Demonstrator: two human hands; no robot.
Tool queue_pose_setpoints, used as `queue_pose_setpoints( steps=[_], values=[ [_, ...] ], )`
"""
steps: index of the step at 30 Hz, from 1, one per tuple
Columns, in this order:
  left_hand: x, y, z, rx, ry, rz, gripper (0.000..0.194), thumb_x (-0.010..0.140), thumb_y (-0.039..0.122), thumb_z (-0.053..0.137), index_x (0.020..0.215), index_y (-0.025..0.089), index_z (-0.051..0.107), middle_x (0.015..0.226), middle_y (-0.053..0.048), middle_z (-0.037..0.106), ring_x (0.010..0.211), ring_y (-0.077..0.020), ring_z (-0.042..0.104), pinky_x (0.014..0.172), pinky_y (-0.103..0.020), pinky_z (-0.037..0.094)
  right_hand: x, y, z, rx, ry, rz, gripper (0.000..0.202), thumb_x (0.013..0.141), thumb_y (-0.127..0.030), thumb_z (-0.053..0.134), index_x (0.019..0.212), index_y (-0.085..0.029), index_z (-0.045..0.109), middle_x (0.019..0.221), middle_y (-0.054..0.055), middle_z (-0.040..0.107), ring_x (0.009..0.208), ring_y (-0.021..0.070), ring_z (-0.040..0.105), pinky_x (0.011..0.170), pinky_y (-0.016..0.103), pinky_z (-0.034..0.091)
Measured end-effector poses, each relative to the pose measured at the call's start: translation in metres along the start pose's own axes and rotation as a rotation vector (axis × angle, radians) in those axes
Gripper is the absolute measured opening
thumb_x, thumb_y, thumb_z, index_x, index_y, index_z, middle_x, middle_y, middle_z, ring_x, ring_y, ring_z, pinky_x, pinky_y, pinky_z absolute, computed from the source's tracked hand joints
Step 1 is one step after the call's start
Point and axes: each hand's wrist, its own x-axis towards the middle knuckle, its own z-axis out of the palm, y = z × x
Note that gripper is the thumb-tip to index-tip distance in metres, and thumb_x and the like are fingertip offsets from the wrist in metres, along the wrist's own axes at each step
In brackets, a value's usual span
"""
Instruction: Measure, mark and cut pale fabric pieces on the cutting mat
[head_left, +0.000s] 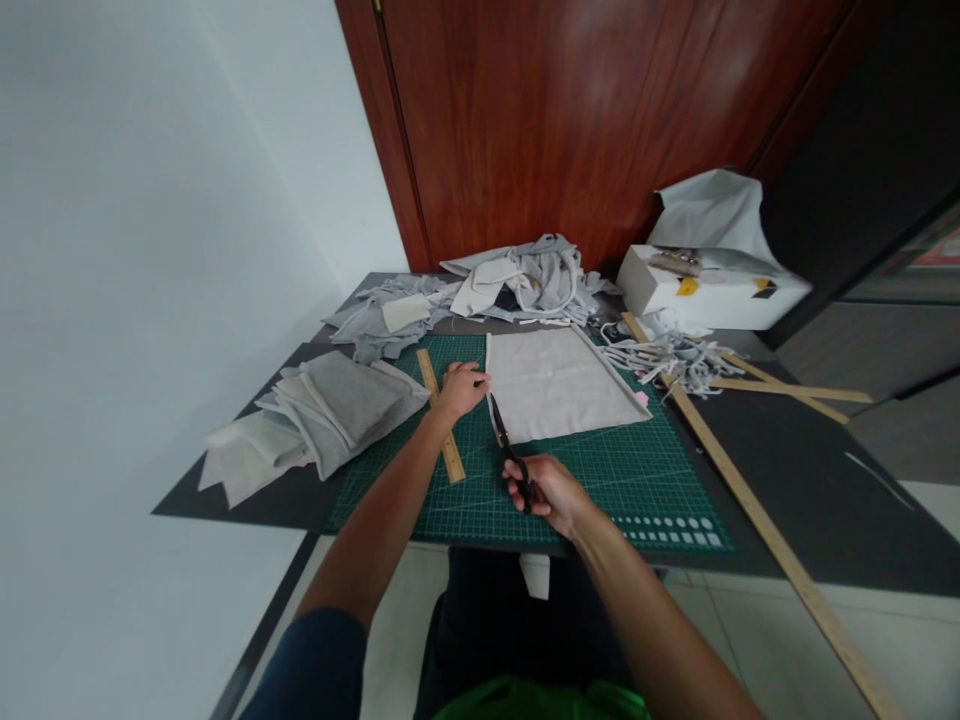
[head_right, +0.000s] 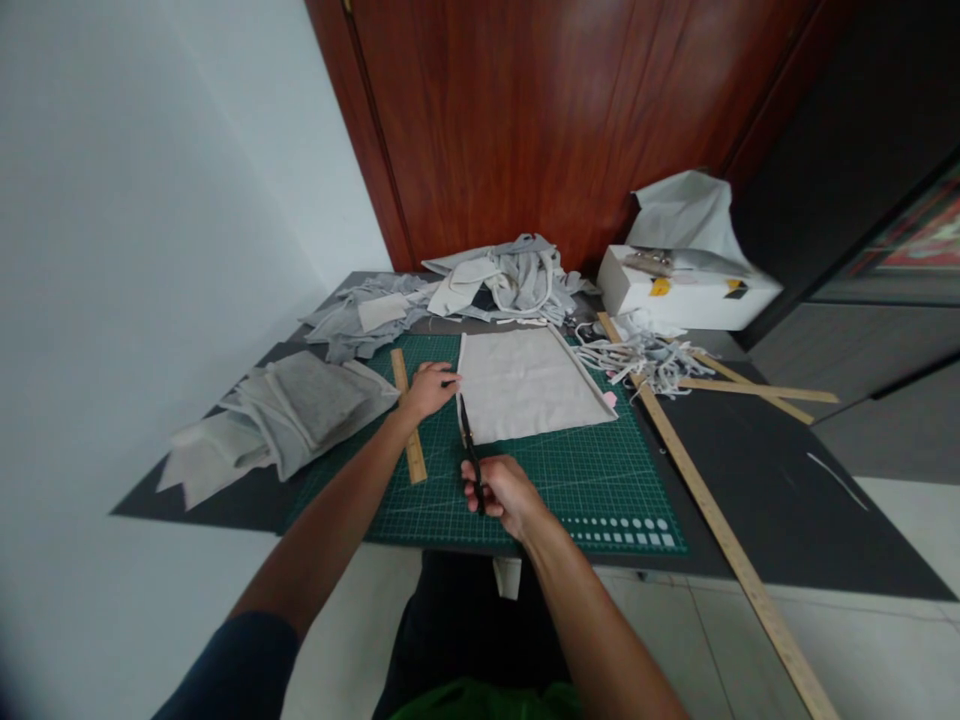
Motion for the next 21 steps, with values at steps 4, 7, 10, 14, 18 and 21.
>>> queue_pose_setpoints(
  steps=[4, 7, 10, 14, 18, 21],
  values=[
    [-0.006, -0.008, 0.003, 0.003, 0.013, -0.002, 0.029, 0.096, 0.029, 0.062, 0.117, 0.029, 0.082, 0.138, -0.004, 0.071, 0.132, -0.0255, 0.057, 0.116, -0.041, 0.044, 0.002, 0.003, -0.001, 0.004, 0.015, -0.027, 0.033, 0.071, -0.044, 0.076, 0.077, -0.013, 0.065, 0.061, -0.001, 0.058, 0.042, 0.0073, 0.05, 0.034, 0.019, 0.01],
    [-0.006, -0.009, 0.005, 0.002, 0.024, -0.004, 0.029, 0.095, 0.03, 0.063, 0.118, 0.029, 0.082, 0.139, -0.003, 0.071, 0.132, -0.0255, 0.058, 0.115, -0.041, 0.046, 0.003, 0.005, 0.002, 0.001, 0.06, -0.021, 0.031, 0.077, -0.044, 0.07, 0.077, -0.014, 0.064, 0.059, 0.0, 0.058, 0.039, 0.0076, 0.049, 0.034, 0.02, 0.009],
    [-0.006, -0.008, 0.005, -0.002, 0.032, -0.004, 0.029, 0.094, 0.029, 0.064, 0.118, 0.029, 0.082, 0.139, -0.003, 0.071, 0.131, -0.0259, 0.059, 0.114, -0.042, 0.047, 0.004, 0.004, 0.005, -0.008, 0.074, -0.001, 0.029, 0.083, -0.042, 0.064, 0.076, -0.014, 0.063, 0.058, 0.0, 0.058, 0.038, 0.0074, 0.048, 0.034, 0.019, 0.009],
    [-0.007, -0.008, 0.005, -0.004, 0.04, -0.008, 0.028, 0.094, 0.029, 0.066, 0.116, 0.029, 0.082, 0.138, -0.003, 0.072, 0.131, -0.0263, 0.059, 0.114, -0.042, 0.047, 0.006, -0.001, 0.009, -0.025, 0.098, 0.016, 0.028, 0.09, -0.038, 0.06, 0.075, -0.014, 0.062, 0.057, 0.0, 0.057, 0.037, 0.0071, 0.048, 0.034, 0.019, 0.01],
    [-0.008, -0.006, 0.003, -0.008, 0.041, -0.01, 0.025, 0.094, 0.031, 0.067, 0.114, 0.029, 0.083, 0.137, -0.003, 0.072, 0.131, -0.0254, 0.059, 0.116, -0.041, 0.046, 0.009, -0.007, 0.014, -0.029, 0.127, 0.031, 0.029, 0.093, -0.036, 0.057, 0.074, -0.014, 0.06, 0.057, 0.0, 0.057, 0.037, 0.0069, 0.048, 0.034, 0.019, 0.01],
    [-0.008, -0.005, 0.002, -0.012, 0.042, -0.016, 0.025, 0.094, 0.032, 0.068, 0.114, 0.029, 0.083, 0.137, -0.003, 0.072, 0.132, -0.0255, 0.059, 0.117, -0.04, 0.046, 0.012, -0.009, 0.017, -0.034, 0.148, 0.034, 0.03, 0.094, -0.036, 0.055, 0.073, -0.015, 0.06, 0.056, 0.0, 0.056, 0.037, 0.0069, 0.047, 0.034, 0.019, 0.011]
  ],
)
